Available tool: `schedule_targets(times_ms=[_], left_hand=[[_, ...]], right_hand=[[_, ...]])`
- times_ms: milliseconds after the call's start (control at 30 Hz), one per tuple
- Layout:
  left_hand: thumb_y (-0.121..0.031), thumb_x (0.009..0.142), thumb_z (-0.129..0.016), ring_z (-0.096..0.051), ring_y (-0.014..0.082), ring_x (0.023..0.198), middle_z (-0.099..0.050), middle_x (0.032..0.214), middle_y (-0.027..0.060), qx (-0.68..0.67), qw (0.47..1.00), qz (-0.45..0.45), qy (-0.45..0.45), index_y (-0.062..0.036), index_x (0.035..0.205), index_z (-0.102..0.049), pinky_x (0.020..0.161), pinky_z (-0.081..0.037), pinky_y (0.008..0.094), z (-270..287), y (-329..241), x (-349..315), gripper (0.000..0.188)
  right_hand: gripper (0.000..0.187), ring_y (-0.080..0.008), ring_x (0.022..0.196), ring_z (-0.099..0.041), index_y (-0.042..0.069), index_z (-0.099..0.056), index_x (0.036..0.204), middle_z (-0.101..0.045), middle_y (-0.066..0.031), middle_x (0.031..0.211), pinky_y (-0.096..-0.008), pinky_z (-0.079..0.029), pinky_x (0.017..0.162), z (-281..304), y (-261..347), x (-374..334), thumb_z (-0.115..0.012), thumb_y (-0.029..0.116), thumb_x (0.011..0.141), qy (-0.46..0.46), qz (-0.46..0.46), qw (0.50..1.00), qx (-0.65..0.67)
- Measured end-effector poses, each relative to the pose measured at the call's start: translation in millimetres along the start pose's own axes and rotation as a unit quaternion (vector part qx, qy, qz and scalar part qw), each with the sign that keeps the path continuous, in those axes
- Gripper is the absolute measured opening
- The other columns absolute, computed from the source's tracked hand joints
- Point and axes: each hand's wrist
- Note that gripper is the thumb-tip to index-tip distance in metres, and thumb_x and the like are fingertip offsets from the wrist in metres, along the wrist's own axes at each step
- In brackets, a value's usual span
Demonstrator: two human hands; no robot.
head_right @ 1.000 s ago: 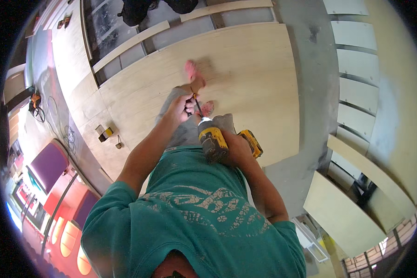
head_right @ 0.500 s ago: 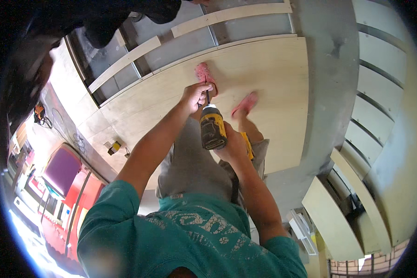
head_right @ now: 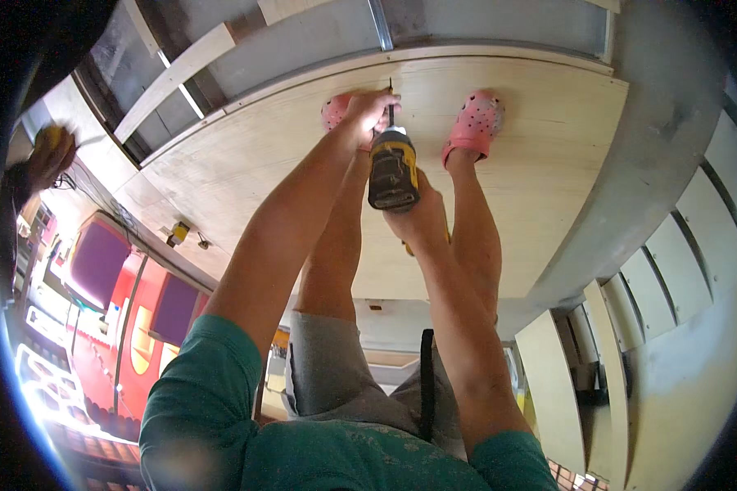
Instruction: Drilling screws into plywood boards on the floor in a furniture manufacturing workshop.
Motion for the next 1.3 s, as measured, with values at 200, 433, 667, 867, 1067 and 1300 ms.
schedule_targets(times_ms=[200,433,667,867,1067,1300], left_hand=[[-0.008,0.077,-0.057,-0.033,0.009,0.038,-0.055,0.067,0.0097,0.001,1.0,0.012,-0.018,-0.0027,0.077,-0.052,0.033,-0.025,0.0242,6.2,-6.9,41.2,0.007],[-0.014,0.077,-0.057,-0.033,0.0055,0.038,-0.051,0.059,0.0018,0.04,0.999,0.036,0.008,-0.0053,0.075,-0.054,0.033,-0.023,0.0211,10.1,-3.2,46.6,0.009],[-0.017,0.076,-0.058,-0.033,0.0049,0.038,-0.051,0.058,0.0007,0.077,0.996,0.026,0.038,-0.0071,0.074,-0.054,0.035,-0.025,0.0194,21.5,-4.7,53.9,0.011],[-0.018,0.078,-0.055,-0.031,0.0045,0.038,-0.049,0.057,-0.0011,0.052,0.997,0.016,0.049,-0.0078,0.074,-0.055,0.035,-0.024,0.02,25.1,-7.2,46.5,0.011],[-0.01,0.076,-0.059,-0.034,0.0068,0.035,-0.051,0.057,0.0052,0.0,0.999,0.007,0.037,-0.0028,0.078,-0.053,0.03,-0.024,0.0222,-1.5,1.5,39.1,0.01],[-0.011,0.076,-0.06,-0.034,0.0073,0.034,-0.052,0.058,0.0062,-0.011,1.0,-0.004,0.018,-0.0026,0.076,-0.052,0.03,-0.025,0.0224,7.3,2.9,49.4,0.012]], right_hand=[[0.045,-0.0339,0.08,-0.06,0.007,-0.051,0.106,-0.062,-0.0189,0.082,-0.0387,-0.05,0.07,-2.3,-19.0,42.4,-0.065,0.022,0.066,0.037,-0.001,0.999,-0.024],[0.046,-0.037,0.079,-0.059,0.011,-0.047,0.104,-0.062,-0.0193,0.08,-0.0442,-0.048,0.069,-4.6,-18.0,45.4,-0.066,0.028,0.066,0.068,-0.051,0.995,-0.043],[0.044,-0.0388,0.079,-0.058,0.009,-0.047,0.102,-0.061,-0.0205,0.081,-0.0452,-0.047,0.069,17.7,34.5,46.3,-0.064,0.026,0.066,0.094,-0.136,0.981,-0.098],[0.042,-0.0391,0.078,-0.058,0.01,-0.048,0.1,-0.061,-0.0206,0.08,-0.0465,-0.047,0.069,8.7,33.4,43.7,-0.064,0.029,0.067,0.074,-0.113,0.99,-0.045],[0.051,-0.0337,0.079,-0.061,0.009,-0.047,0.109,-0.063,-0.0164,0.082,-0.0407,-0.049,0.069,9.8,8.2,33.7,-0.068,0.027,0.065,0.039,-0.046,0.998,-0.036],[0.052,-0.0323,0.08,-0.061,0.009,-0.048,0.109,-0.063,-0.0161,0.082,-0.0391,-0.049,0.07,4.4,5.5,38.7,-0.068,0.025,0.064,0.048,-0.04,0.997,-0.042]])
Point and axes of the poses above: each hand's wrist, its own x-axis towards the middle knuckle, its own z-axis out of the back of the hand, y = z × x
